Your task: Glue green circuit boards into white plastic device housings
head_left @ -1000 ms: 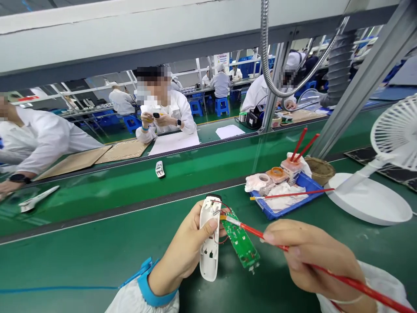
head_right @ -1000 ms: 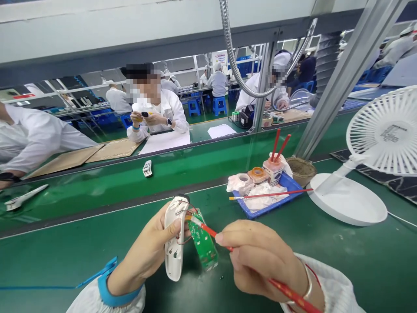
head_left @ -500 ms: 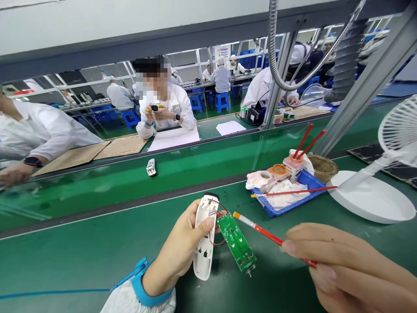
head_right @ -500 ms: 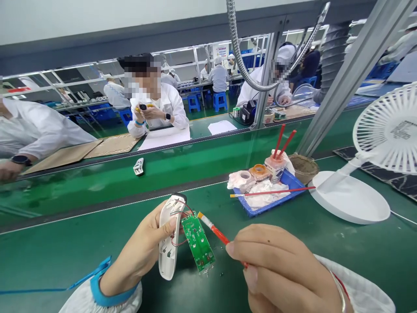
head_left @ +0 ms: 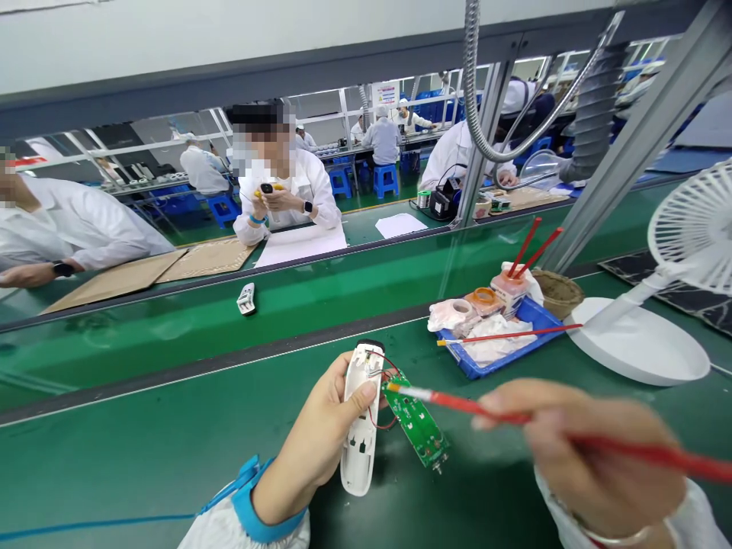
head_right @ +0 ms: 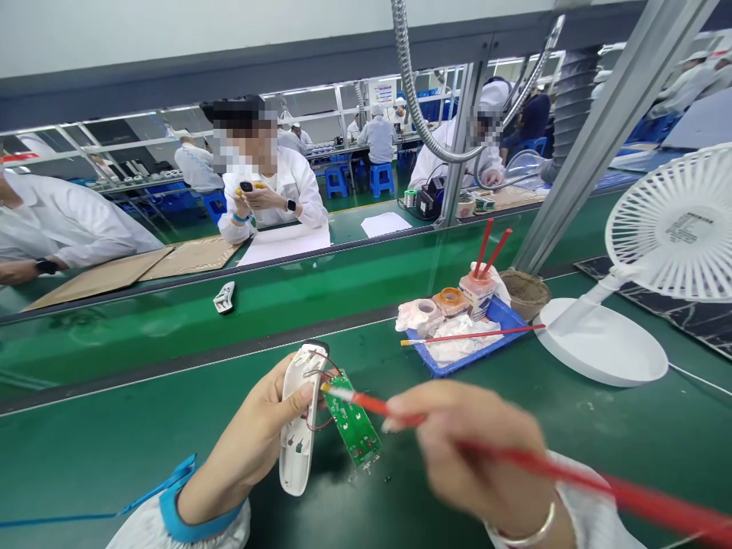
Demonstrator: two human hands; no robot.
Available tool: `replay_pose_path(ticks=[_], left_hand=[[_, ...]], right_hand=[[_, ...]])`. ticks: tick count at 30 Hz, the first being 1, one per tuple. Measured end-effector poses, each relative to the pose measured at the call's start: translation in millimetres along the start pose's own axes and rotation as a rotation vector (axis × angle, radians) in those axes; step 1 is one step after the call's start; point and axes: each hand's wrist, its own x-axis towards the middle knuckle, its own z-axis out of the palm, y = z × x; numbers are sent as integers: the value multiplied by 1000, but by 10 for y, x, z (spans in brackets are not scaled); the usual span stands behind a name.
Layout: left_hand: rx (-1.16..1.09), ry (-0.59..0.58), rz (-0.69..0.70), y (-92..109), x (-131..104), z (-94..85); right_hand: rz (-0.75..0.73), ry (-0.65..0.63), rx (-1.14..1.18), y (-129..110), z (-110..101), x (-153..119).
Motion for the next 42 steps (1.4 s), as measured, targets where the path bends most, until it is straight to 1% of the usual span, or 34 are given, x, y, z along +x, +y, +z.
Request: replay_pose_path(ticks=[1, 2, 3, 4, 5, 7, 9, 11, 13, 15, 17, 18, 19, 20, 21, 22, 23, 24, 25, 26, 28, 29, 30, 31, 33, 34, 35, 36, 38, 40, 42], left_hand=[[-11, 12, 7, 10, 3, -13], [-21, 29, 18, 21, 6, -26], [-28, 48, 28, 31, 10, -38], [-33, 67, 34, 40, 14, -47], [-35, 83, 35, 46, 18, -53], [-35, 100, 26, 50, 24, -54], [-34, 92, 22, 48, 25, -44], [-32, 78, 27, 43, 19, -32], [-34, 67, 30, 39, 8, -24], [-41, 75, 33, 34, -6, -17], [-55, 78, 41, 23, -14, 1], [-66, 73, 42, 14, -14, 17], [-81, 62, 45, 3, -12, 39], [-95, 45, 46, -10, -7, 65], [-108, 27, 49, -24, -1, 92], [-115, 12, 54, -37, 5, 118], [-114, 4, 64, -50, 9, 138], [-103, 2, 81, -62, 10, 150], [-80, -1, 98, -73, 7, 152], [-39, -6, 115, -82, 1, 142], [115, -8, 159, -100, -11, 93], [225, -8, 205, -110, -13, 58], [346, -15, 293, -122, -9, 21], [473, -28, 421, -134, 3, -15], [724, -54, 728, -158, 42, -72], [846, -56, 850, -167, 66, -88], [966, -41, 925, -173, 89, -97], [1075, -7, 950, -177, 108, -98], [1230, 85, 930, -179, 134, -85], [1300, 167, 925, -180, 145, -64], [1330, 238, 953, -184, 145, -44]], right_hand=[[-25, 76, 1, 42, -61, 75], [-3, 178, -3, 110, -130, 146], [98, 257, 11, 205, -203, 207], [225, 265, -3, 322, -280, 255], [354, 233, -15, 456, -358, 288], [550, 178, -114, 731, -506, 310], [613, 169, -196, 961, -633, 304], [626, 180, -299, 1100, -732, 307], [614, 190, -415, 1142, -796, 329], [578, 192, -505, 1098, -801, 347], [523, 193, -561, 982, -715, 323], [501, 164, -554, 905, -633, 287], [493, 119, -519, 818, -527, 237], [498, 34, -464, 728, -402, 177], [567, -181, -229, 639, -269, 112], [675, -376, 43, 556, -136, 50], [796, -548, 268, 485, -16, -2], [890, -691, 435, 429, 82, -40], [937, -761, 537, 392, 154, -61], [964, -802, 597, 374, 196, -67], [947, -814, 622, 386, 203, -43], [925, -814, 611, 408, 182, -21], [906, -823, 594, 433, 154, 0], [895, -841, 568, 455, 129, 17], [898, -870, 484, 475, 104, 31], [905, -869, 429, 471, 110, 26], [909, -858, 365, 458, 128, 14], [898, -837, 293, 438, 156, -3], [826, -770, 143, 390, 228, -48], [719, -713, 8, 341, 300, -91], [607, -657, -86, 298, 358, -119]])
